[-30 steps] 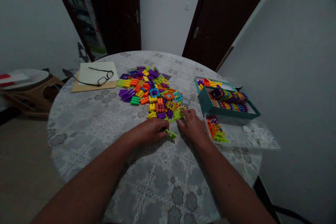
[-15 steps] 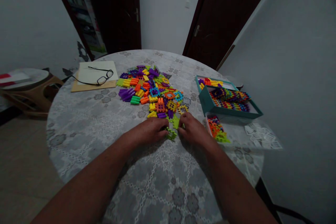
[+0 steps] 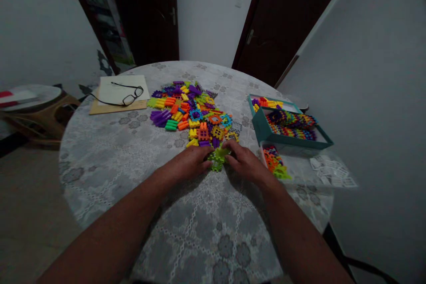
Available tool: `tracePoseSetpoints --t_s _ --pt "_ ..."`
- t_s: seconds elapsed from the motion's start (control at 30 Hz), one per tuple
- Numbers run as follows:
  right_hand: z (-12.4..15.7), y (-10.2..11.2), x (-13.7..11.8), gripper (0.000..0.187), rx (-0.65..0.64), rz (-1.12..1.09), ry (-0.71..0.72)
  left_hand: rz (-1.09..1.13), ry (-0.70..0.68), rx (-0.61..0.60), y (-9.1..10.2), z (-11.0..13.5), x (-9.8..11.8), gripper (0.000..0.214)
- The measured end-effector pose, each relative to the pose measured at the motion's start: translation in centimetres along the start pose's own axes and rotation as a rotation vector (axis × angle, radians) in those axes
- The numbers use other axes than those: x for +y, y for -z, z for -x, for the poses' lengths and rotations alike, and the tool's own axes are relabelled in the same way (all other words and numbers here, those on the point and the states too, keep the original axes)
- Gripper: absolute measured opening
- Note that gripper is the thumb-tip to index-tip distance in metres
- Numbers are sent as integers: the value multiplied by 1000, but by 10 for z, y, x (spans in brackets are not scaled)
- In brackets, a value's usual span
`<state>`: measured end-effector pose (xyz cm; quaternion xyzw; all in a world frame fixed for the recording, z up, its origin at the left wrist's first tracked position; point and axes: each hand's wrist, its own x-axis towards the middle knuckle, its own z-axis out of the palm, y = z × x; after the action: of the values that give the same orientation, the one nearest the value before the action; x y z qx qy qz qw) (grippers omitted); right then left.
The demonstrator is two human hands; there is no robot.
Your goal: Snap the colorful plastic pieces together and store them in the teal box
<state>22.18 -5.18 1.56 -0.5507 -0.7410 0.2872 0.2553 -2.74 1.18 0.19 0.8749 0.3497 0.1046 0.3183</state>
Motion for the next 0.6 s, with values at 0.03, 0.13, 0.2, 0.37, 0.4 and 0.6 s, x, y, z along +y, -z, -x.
tracePoseSetpoints --t_s 0.03,0.13,0.2,0.37,0.4,0.6 --pt "0 0 1 34 -13 -14 10 -7 10 -12 1 0 1 37" --pt "0 -1 5 26 -83 -21 57 -8 28 -11 3 0 5 36" --pt "-1 -1 7 21 -115 -15 120 3 12 -1 4 1 8 35" --pt "-2 1 9 31 -162 -50 290 20 -9 -6 5 4 11 32" --pt "-2 2 9 34 -174 -51 305 15 -17 -2 5 4 11 32" --pt "-3 -3 15 44 -180 -43 274 -31 -45 -12 7 6 10 27"
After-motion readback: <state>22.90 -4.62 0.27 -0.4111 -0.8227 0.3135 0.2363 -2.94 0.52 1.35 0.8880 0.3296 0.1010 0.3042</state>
